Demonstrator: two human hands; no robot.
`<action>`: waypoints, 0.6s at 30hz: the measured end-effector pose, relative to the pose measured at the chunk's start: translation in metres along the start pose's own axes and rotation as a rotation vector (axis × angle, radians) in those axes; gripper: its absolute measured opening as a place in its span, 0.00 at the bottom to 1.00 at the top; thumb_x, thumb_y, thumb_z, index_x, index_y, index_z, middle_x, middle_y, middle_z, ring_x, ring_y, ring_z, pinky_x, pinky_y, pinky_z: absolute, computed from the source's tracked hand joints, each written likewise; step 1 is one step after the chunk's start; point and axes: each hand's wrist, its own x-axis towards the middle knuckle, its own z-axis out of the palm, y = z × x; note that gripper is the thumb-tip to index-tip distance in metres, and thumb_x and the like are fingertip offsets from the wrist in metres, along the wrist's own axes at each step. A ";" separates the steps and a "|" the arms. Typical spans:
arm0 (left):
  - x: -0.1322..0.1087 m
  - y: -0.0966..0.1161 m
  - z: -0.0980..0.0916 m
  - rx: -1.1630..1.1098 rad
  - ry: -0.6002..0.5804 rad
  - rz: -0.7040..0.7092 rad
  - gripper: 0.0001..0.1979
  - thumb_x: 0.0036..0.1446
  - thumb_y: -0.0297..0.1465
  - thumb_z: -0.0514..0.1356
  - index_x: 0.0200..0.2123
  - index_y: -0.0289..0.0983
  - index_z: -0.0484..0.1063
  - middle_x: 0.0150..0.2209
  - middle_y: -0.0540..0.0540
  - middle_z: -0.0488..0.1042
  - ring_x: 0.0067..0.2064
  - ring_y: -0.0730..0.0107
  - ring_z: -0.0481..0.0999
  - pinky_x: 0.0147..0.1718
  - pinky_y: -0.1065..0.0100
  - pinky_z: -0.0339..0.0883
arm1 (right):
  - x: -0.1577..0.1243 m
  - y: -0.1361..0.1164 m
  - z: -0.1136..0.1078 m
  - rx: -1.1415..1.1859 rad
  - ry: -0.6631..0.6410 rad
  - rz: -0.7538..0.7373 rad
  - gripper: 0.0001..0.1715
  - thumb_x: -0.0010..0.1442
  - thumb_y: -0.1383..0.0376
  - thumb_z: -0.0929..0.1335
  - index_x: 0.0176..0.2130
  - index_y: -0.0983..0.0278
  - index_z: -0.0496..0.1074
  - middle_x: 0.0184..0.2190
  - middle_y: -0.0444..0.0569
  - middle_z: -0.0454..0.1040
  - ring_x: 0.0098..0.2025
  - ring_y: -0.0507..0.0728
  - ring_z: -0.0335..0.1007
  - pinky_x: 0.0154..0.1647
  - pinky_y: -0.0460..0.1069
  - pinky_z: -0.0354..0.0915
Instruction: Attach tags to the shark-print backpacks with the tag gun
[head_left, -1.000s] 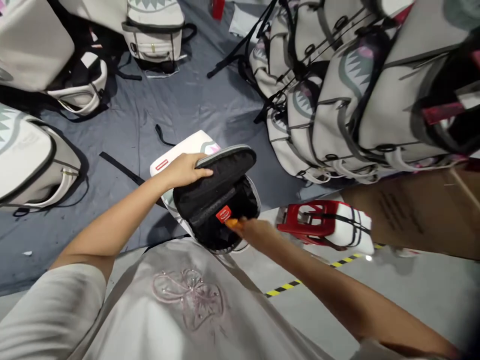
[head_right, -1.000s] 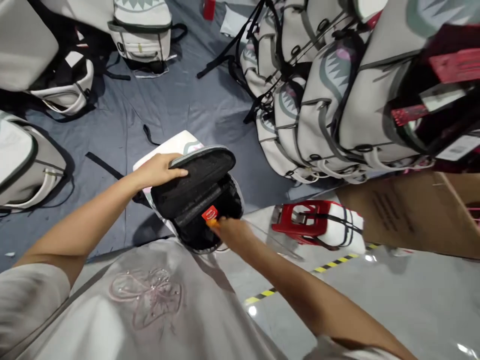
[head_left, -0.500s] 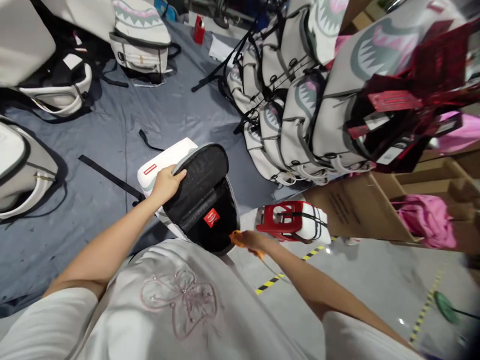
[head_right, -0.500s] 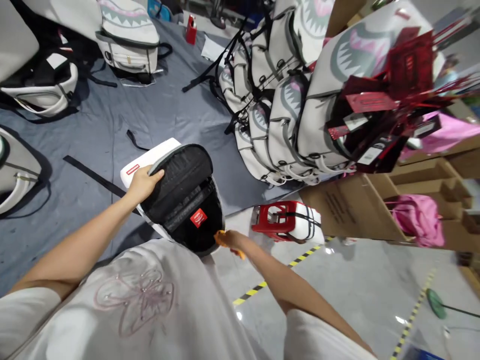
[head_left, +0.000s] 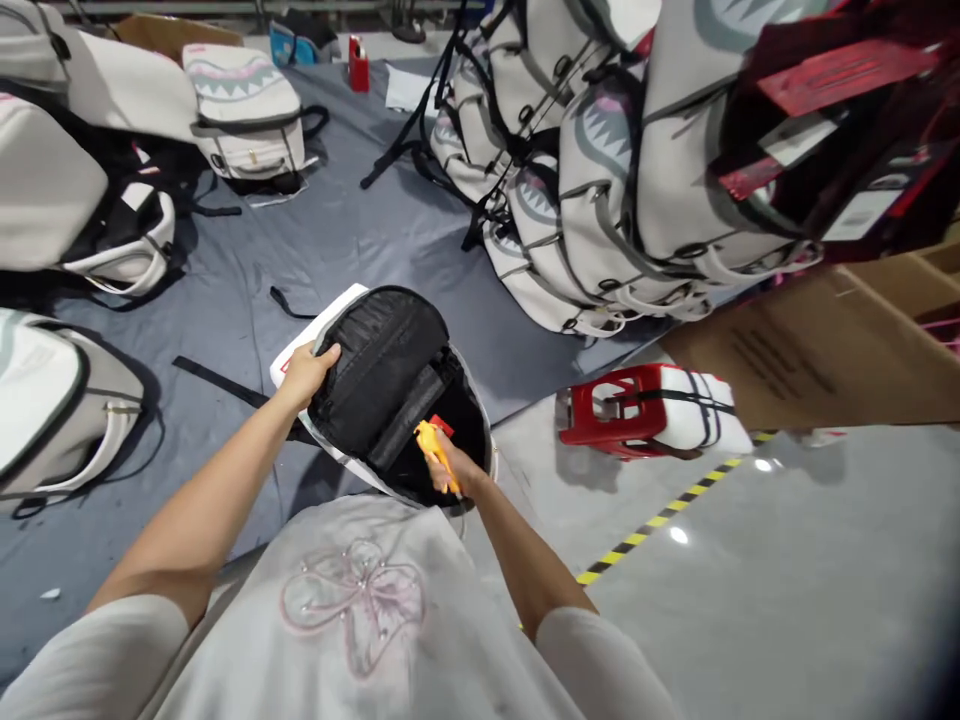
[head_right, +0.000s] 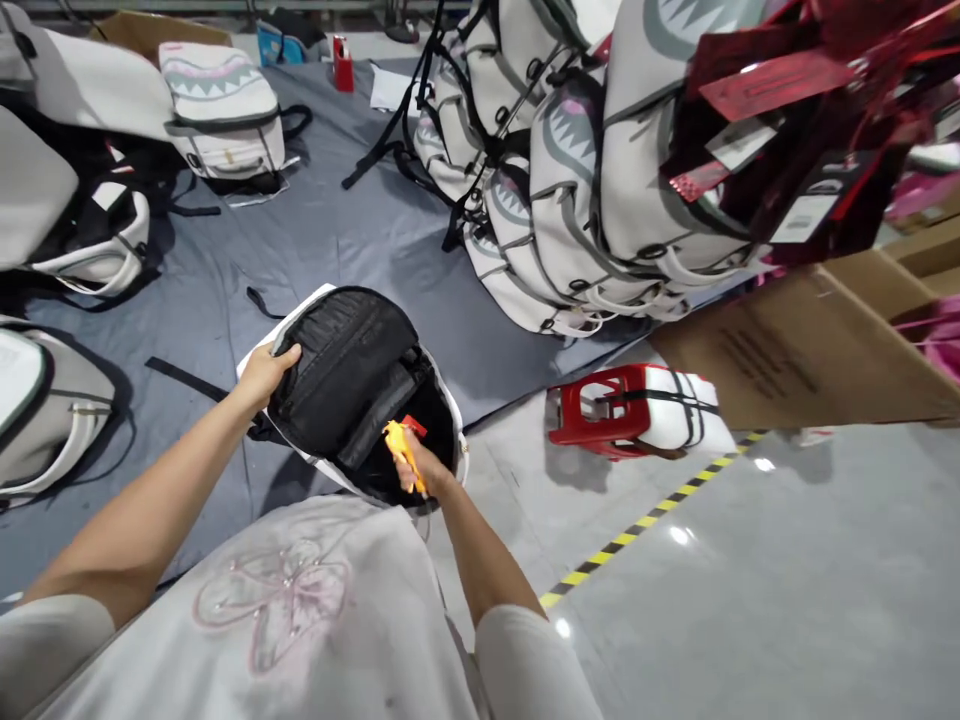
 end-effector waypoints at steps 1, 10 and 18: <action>0.004 0.000 -0.003 0.000 0.007 -0.001 0.23 0.39 0.45 0.69 0.35 0.35 0.76 0.30 0.48 0.77 0.31 0.66 0.73 0.35 0.67 0.66 | 0.000 0.007 -0.001 0.057 -0.075 0.026 0.39 0.65 0.36 0.48 0.26 0.62 0.60 0.10 0.36 0.51 0.12 0.47 0.42 0.13 0.43 0.53; 0.015 0.007 -0.007 0.055 -0.035 0.082 0.23 0.40 0.45 0.68 0.36 0.34 0.76 0.30 0.49 0.75 0.31 0.69 0.71 0.33 0.69 0.66 | 0.005 0.017 0.000 0.170 -0.032 -0.080 0.37 0.65 0.36 0.52 0.24 0.61 0.59 0.10 0.36 0.52 0.11 0.46 0.45 0.12 0.42 0.55; 0.013 0.016 -0.009 0.061 -0.036 0.085 0.23 0.38 0.46 0.69 0.34 0.35 0.75 0.28 0.50 0.74 0.31 0.67 0.72 0.33 0.69 0.67 | -0.006 0.024 -0.001 -0.019 -0.007 -0.055 0.35 0.66 0.39 0.55 0.24 0.62 0.60 0.10 0.37 0.53 0.11 0.47 0.49 0.10 0.43 0.56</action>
